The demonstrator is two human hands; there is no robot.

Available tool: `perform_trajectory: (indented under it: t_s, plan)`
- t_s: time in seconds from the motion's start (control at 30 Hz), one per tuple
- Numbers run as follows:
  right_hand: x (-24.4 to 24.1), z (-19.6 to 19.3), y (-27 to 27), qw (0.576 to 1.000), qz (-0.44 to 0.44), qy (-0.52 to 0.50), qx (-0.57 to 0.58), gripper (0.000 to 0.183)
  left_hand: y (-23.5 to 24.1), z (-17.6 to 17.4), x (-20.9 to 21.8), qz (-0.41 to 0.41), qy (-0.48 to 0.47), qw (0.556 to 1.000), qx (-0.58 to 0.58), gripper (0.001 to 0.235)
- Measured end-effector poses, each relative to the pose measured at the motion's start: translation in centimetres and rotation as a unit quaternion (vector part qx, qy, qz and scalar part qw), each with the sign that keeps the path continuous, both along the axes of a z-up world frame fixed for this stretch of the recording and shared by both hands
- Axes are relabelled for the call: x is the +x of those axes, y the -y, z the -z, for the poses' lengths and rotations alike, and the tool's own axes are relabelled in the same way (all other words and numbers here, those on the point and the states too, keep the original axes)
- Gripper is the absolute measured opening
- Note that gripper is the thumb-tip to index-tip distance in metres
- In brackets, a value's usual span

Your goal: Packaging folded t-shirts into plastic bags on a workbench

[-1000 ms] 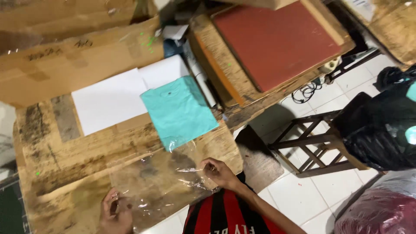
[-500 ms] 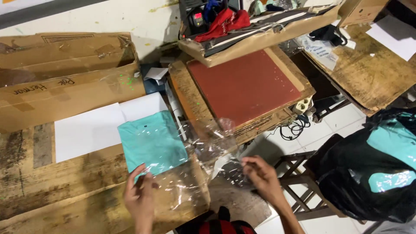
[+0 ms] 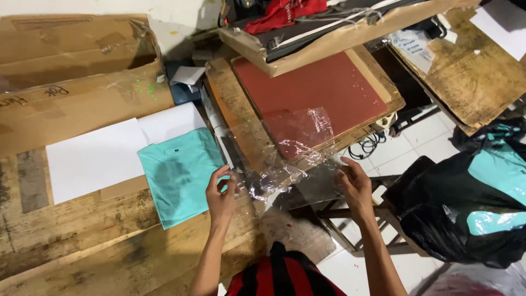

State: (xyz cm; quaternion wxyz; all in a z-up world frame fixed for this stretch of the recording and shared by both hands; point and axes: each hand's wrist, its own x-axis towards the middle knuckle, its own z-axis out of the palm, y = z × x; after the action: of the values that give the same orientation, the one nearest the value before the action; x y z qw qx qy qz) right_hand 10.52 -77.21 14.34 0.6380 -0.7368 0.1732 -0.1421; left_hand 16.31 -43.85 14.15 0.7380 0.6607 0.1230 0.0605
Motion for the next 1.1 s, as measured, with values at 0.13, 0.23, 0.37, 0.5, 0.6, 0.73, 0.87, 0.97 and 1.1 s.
perform_trajectory:
  t_s: [0.13, 0.23, 0.37, 0.5, 0.6, 0.73, 0.87, 0.97, 1.1]
  plan:
    - [1.1, 0.6, -1.3, 1.0, 0.025, -0.007, -0.012, 0.039, -0.4, -0.2, 1.4, 0.029, -0.037, 0.999, -0.013, 0.029]
    - [1.3, 1.2, -1.4, 0.999, 0.03, -0.006, -0.023, 0.038, -0.8, 1.3, 1.7, 0.031, -0.052, 0.998, -0.024, 0.03]
    - [2.5, 1.7, -0.8, 0.998, 0.035, 0.029, -0.035, 0.033, -0.8, 3.1, 2.8, 0.046, -0.032, 0.998, -0.011, 0.032]
    - [4.8, -3.0, -0.8, 0.995, 0.048, 0.075, -0.034, 0.023, 0.2, 1.1, 4.7, 0.036, -0.009, 0.999, 0.013, 0.033]
    - [6.9, -4.4, 0.4, 0.993, 0.047, 0.1, -0.047, 0.024, 1.7, 0.4, 6.2, 0.026, 0.025, 0.999, 0.038, 0.034]
    - [10.9, -3.2, 2.5, 0.992, 0.01, 0.105, -0.068, 0.025, 4.0, 0.1, 8.3, 0.026, 0.03, 0.999, 0.027, 0.037]
    - [12.9, -1.6, 4.8, 0.988, 0.012, 0.003, -0.156, 0.036, 5.7, 2.7, 9.8, 0.04, 0.004, 0.996, 0.085, 0.068]
    - [11.9, -0.7, 6.5, 0.974, 0.053, 0.04, -0.215, 0.046, 6.3, 1.0, 7.7, 0.032, -0.001, 0.992, 0.121, 0.083]
    - [6.6, 0.3, 7.8, 0.941, 0.091, 0.089, -0.312, 0.042, 6.2, -1.4, 5.7, 0.047, 0.003, 0.97, 0.238, 0.083]
